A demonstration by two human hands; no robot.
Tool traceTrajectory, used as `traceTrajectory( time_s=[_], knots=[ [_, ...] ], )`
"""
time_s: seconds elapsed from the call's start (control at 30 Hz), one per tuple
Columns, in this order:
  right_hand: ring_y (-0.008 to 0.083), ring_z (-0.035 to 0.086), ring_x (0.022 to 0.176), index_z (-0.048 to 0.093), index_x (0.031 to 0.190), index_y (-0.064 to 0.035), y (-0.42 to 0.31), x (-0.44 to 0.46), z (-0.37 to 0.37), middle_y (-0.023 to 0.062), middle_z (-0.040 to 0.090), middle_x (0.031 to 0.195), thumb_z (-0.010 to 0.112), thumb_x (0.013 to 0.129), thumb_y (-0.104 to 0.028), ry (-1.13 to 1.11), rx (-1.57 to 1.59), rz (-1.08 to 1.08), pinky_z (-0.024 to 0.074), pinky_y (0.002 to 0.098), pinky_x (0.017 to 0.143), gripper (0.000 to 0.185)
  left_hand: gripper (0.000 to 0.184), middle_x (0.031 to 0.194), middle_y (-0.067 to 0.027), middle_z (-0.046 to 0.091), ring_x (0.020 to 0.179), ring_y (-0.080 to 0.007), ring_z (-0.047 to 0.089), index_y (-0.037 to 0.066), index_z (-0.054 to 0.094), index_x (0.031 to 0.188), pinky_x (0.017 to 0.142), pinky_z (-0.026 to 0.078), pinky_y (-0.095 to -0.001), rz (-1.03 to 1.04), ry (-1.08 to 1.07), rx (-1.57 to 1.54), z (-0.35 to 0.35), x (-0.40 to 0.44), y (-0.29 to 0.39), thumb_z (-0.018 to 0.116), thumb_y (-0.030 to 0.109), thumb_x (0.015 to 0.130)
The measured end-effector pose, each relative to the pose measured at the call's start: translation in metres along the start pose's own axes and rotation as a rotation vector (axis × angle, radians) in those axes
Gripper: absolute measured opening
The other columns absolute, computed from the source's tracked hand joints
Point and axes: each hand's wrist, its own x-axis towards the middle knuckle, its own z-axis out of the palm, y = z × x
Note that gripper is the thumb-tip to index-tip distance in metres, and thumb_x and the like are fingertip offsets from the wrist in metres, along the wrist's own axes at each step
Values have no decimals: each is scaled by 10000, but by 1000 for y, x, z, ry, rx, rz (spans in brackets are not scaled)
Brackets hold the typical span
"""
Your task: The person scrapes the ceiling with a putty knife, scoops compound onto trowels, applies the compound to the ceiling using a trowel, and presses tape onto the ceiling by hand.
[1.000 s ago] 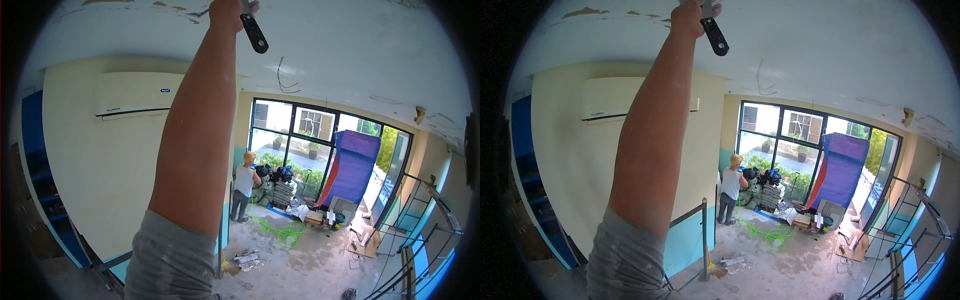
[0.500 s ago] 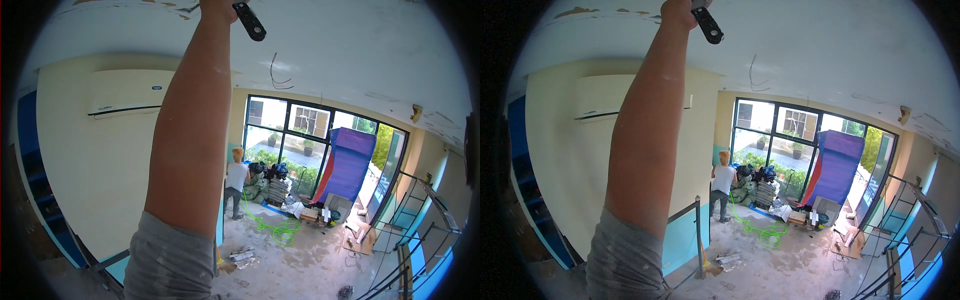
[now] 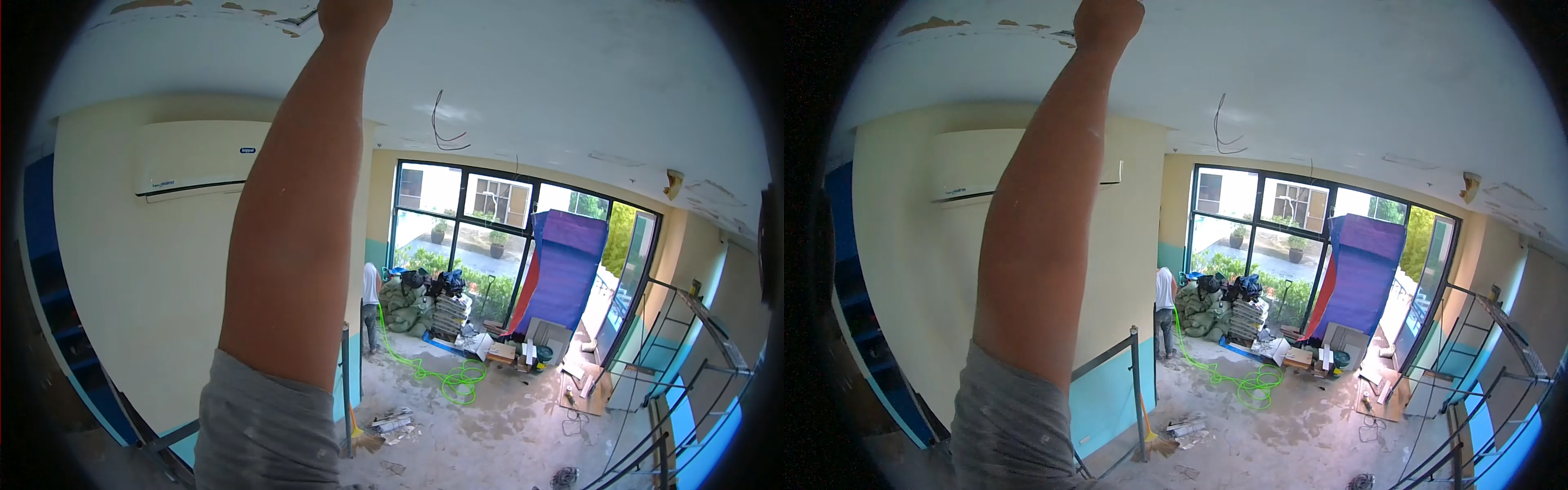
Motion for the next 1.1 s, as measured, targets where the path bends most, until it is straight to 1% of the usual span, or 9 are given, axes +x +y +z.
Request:
traceTrajectory(
  time_s=[0.03, 0.17, 0.27, 0.3, 0.4, 0.43, 0.63, 0.77, 1.1],
  knots=[
    [187, 566, 555, 330, 1399, -2, 5, 12, 2, 95, 585, 589, 585, 862, -529, -8, -60, -24, 508, 392, 768, 794, 155, 888, -174, 648, 814, -305, 650, 29, 647, 868, 777, 513, -417, 28, -88, 55, -8, 2, 0, 522, 108, 820],
    [217, 625, 689, 595, 1166, -38, 70, 116, 46, 117, 650, 673, 359, 986, -428, -33, -679, -308, 215, 411, 1127, 490, 205, 906, -211, 643, 851, -352, 640, -12, 633, 926, 762, 521, -423, 29, -345, 141, -33, 10, 6, 491, 88, 818],
    [248, 627, 695, 597, 1187, -70, 61, 128, 53, 104, 654, 689, 332, 1001, -373, 296, -537, -725, 223, 408, 1129, 444, 213, 927, -232, 644, 870, -386, 630, -25, 631, 922, 756, 520, -442, -13, -143, -58, -17, 4, -5, 485, 90, 819],
    [289, 644, 819, 530, 1281, -74, 50, 128, 44, 144, 680, 847, 486, 949, -411, 137, -494, -603, 306, 416, 1087, 475, 212, 919, -238, 645, 865, -391, 630, -29, 630, 916, 757, 519, -449, -81, -161, -75, -14, 4, -5, 484, 88, 817],
    [322, 628, 971, 412, 1370, -31, -105, -20, -50, 202, 660, 1024, 671, 824, -470, 206, 65, -342, 410, 423, 999, 747, 212, 891, -257, 647, 851, -410, 628, -43, 624, 902, 764, 515, -468, -234, -193, -137, -20, 5, 5, 482, 87, 811],
    [346, 587, 1083, 316, 1410, 7, -114, -18, -63, 238, 610, 1154, 797, 694, -480, 150, 101, -319, 476, 422, 906, 989, 214, 879, -266, 646, 847, -418, 626, -50, 620, 897, 769, 512, -474, -246, -196, -162, -22, 5, 6, 483, 88, 809],
    [315, 646, 934, 315, 1351, 90, -166, -45, -145, 239, 621, 1085, 837, 670, -367, 265, 101, -596, 528, 374, 778, 973, 205, 827, -270, 643, 817, -424, 627, -57, 614, 862, 750, 513, -474, -234, -138, -257, -18, 3, 5, 493, 98, 806],
    [311, 607, 990, 288, 1411, 39, -230, -108, -235, 245, 552, 1183, 827, 677, -377, 198, 18, -623, 498, 398, 867, 1002, 178, 817, -246, 645, 797, -399, 637, -28, 619, 824, 724, 517, -466, -135, -123, -104, -14, -1, 2, 499, 103, 809],
    [321, 575, 1088, 352, 1402, -40, -335, -219, -357, 211, 525, 1266, 808, 676, -211, 732, -290, -834, 477, 421, 920, 874, 186, 854, -196, 642, 743, -308, 649, -14, 638, 857, 662, 536, -401, 144, -105, 241, -21, -5, 5, 509, 116, 829]
  ],
)
